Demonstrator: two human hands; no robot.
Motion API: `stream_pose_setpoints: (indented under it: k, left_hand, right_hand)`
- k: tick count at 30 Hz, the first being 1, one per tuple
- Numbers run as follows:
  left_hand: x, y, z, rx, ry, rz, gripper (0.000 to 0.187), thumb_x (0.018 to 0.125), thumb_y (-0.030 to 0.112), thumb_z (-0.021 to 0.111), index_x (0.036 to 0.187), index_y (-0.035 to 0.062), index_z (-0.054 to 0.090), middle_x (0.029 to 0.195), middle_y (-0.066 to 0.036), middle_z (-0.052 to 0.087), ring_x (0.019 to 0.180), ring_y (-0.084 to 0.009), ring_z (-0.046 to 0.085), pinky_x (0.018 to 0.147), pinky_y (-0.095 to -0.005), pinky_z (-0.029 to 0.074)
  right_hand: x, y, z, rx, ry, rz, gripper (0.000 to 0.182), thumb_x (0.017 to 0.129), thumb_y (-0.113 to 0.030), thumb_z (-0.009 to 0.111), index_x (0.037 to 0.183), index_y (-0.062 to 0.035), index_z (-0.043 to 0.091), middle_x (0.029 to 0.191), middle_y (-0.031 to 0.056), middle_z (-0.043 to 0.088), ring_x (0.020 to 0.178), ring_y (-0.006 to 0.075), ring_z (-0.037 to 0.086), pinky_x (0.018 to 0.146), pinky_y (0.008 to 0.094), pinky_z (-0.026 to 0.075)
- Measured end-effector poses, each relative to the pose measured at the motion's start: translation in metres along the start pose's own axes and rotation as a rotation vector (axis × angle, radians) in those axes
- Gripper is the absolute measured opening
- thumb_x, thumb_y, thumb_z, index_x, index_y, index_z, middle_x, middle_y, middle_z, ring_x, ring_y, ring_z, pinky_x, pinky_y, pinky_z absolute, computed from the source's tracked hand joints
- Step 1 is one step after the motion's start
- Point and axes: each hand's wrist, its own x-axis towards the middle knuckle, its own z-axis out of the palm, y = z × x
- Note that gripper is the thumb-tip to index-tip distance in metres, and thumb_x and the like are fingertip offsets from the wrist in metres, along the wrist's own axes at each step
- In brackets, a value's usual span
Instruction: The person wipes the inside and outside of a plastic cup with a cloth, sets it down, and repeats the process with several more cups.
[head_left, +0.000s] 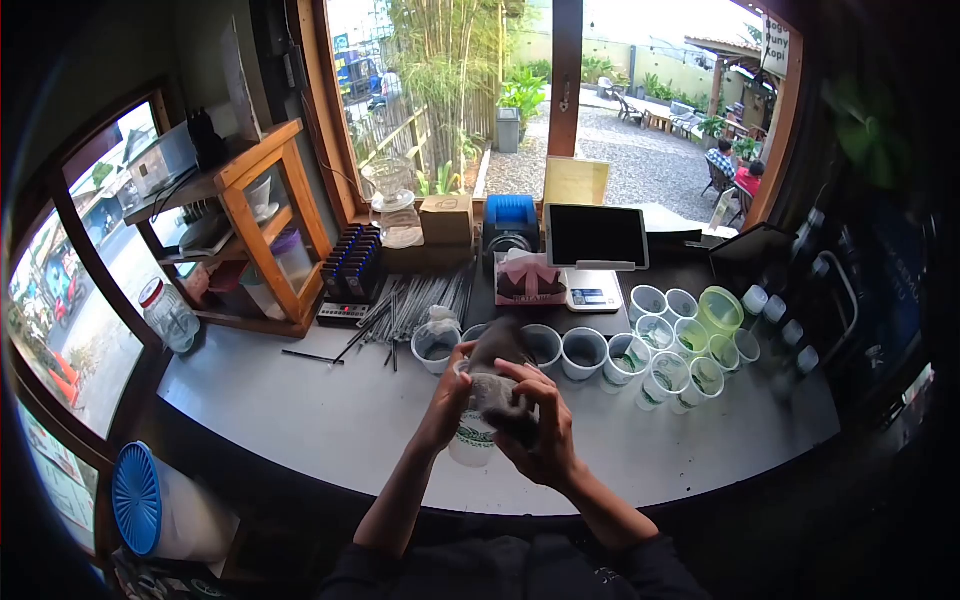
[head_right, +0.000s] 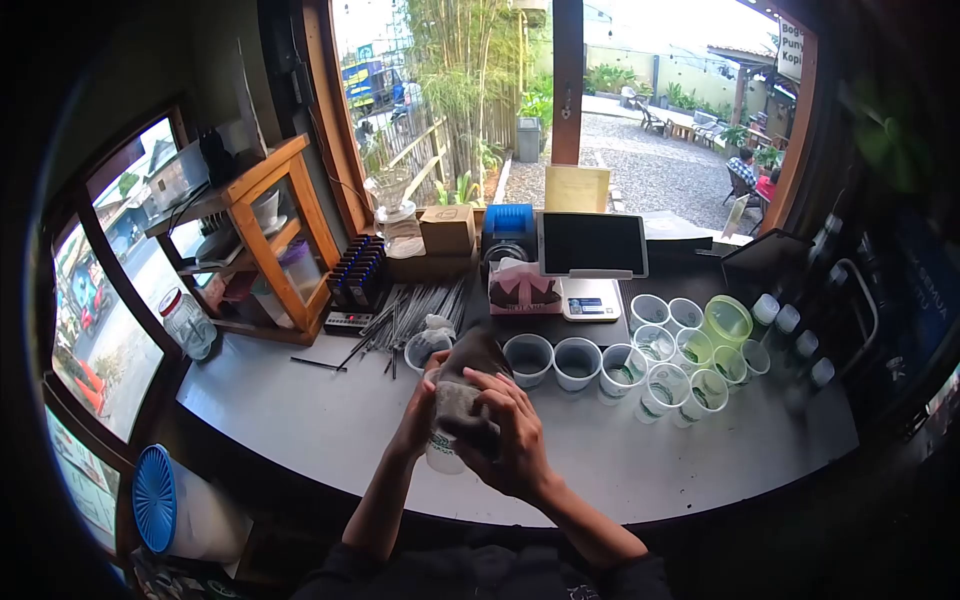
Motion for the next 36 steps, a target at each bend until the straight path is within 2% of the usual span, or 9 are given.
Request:
stream_pose_setpoints:
  k: [3, 4, 8, 19, 23, 24, 27, 33, 36]
  left_hand:
    - [0.004, -0.003, 0.002, 0.330, -0.163, 0.076, 0.077, 0.088, 0.060, 0.054, 0.138, 0.0069, 0.030, 0.118, -0.013, 0.053, 0.112, -0.0178, 0.053, 0.094, -0.0311, 0.042]
    - [0.000, 0.007, 0.008, 0.361, -0.119, 0.006, 0.073, 0.088, 0.057, 0.055, 0.138, 0.0085, 0.033, 0.115, -0.012, 0.056, 0.109, -0.0180, 0.055, 0.097, -0.0326, 0.040]
    - [0.006, 0.001, 0.016, 0.189, -0.186, -0.007, 0.074, 0.090, 0.058, 0.053, 0.139, 0.0075, 0.030, 0.106, -0.011, 0.062, 0.103, -0.0172, 0.058, 0.094, -0.0306, 0.041]
    - [0.012, -0.024, 0.024, -0.560, -0.114, -0.220, 0.068, 0.093, 0.067, 0.029, 0.121, 0.0069, 0.045, 0.103, -0.009, 0.059, 0.093, -0.0146, 0.063, 0.079, -0.0293, 0.053]
    - [0.015, -0.012, 0.030, -0.633, 0.146, -0.198, 0.065, 0.096, 0.063, 0.025, 0.119, 0.0069, 0.047, 0.105, -0.009, 0.059, 0.093, -0.0160, 0.062, 0.082, -0.0314, 0.053]
    - [0.013, -0.013, 0.023, -0.640, 0.106, -0.170, 0.062, 0.098, 0.060, 0.025, 0.119, 0.0065, 0.047, 0.106, -0.010, 0.059, 0.094, -0.0180, 0.062, 0.083, -0.0336, 0.053]
    - [0.011, -0.016, 0.026, -0.354, 0.200, -0.004, 0.071, 0.093, 0.066, 0.026, 0.126, 0.0068, 0.047, 0.116, -0.012, 0.059, 0.105, -0.0245, 0.060, 0.095, -0.0380, 0.047]
    - [0.011, -0.012, 0.029, -0.468, 0.178, 0.074, 0.065, 0.094, 0.062, 0.034, 0.130, 0.0072, 0.037, 0.110, -0.019, 0.057, 0.098, -0.0270, 0.063, 0.086, -0.0380, 0.053]
    - [0.014, -0.013, 0.025, -0.282, 0.267, 0.082, 0.069, 0.094, 0.064, 0.029, 0.129, 0.0053, 0.039, 0.111, -0.020, 0.060, 0.103, -0.0274, 0.060, 0.091, -0.0403, 0.049]
  right_hand:
    - [-0.009, 0.013, -0.002, 0.517, 0.001, 0.499, 0.042, 0.085, -0.019, 0.067, 0.116, 0.0006, 0.046, 0.086, 0.0141, 0.068, 0.071, 0.0285, 0.067, 0.064, 0.0307, 0.051]
    - [-0.007, 0.023, 0.003, 0.380, 0.062, 0.327, 0.032, 0.085, -0.025, 0.068, 0.103, 0.0001, 0.059, 0.063, 0.0070, 0.063, 0.052, 0.0230, 0.060, 0.052, 0.0302, 0.045]
    - [-0.003, 0.024, 0.001, 0.220, 0.060, 0.233, 0.028, 0.087, -0.027, 0.068, 0.081, -0.0003, 0.071, 0.061, 0.0074, 0.062, 0.054, 0.0127, 0.058, 0.052, 0.0268, 0.043]
    - [-0.003, 0.014, 0.021, 0.685, 0.730, 0.535, 0.024, 0.097, -0.022, 0.056, 0.091, 0.0015, 0.062, 0.075, 0.0002, 0.061, 0.062, 0.0041, 0.053, 0.055, 0.0198, 0.042]
    - [0.006, -0.001, 0.023, 0.226, 0.403, 0.251, 0.025, 0.088, -0.011, 0.060, 0.108, 0.0025, 0.061, 0.116, 0.0191, 0.062, 0.113, 0.0295, 0.058, 0.097, 0.0395, 0.043]
    - [-0.007, -0.001, 0.026, 0.194, 0.291, 0.264, 0.040, 0.080, -0.010, 0.064, 0.118, 0.0010, 0.058, 0.135, 0.0243, 0.049, 0.134, 0.0390, 0.038, 0.111, 0.0460, 0.028]
    - [-0.018, -0.010, 0.024, 0.006, 0.283, 0.181, 0.049, 0.074, -0.015, 0.076, 0.117, -0.0002, 0.059, 0.132, 0.0246, 0.051, 0.125, 0.0419, 0.046, 0.103, 0.0461, 0.038]
    - [-0.042, -0.005, 0.028, -0.112, 0.234, 0.171, 0.044, 0.071, -0.014, 0.076, 0.111, 0.0001, 0.065, 0.126, 0.0238, 0.055, 0.112, 0.0369, 0.053, 0.094, 0.0438, 0.042]
    - [-0.019, -0.008, 0.017, -0.064, 0.109, 0.168, 0.060, 0.075, -0.018, 0.072, 0.129, 0.0007, 0.054, 0.136, 0.0261, 0.044, 0.123, 0.0423, 0.045, 0.100, 0.0470, 0.039]
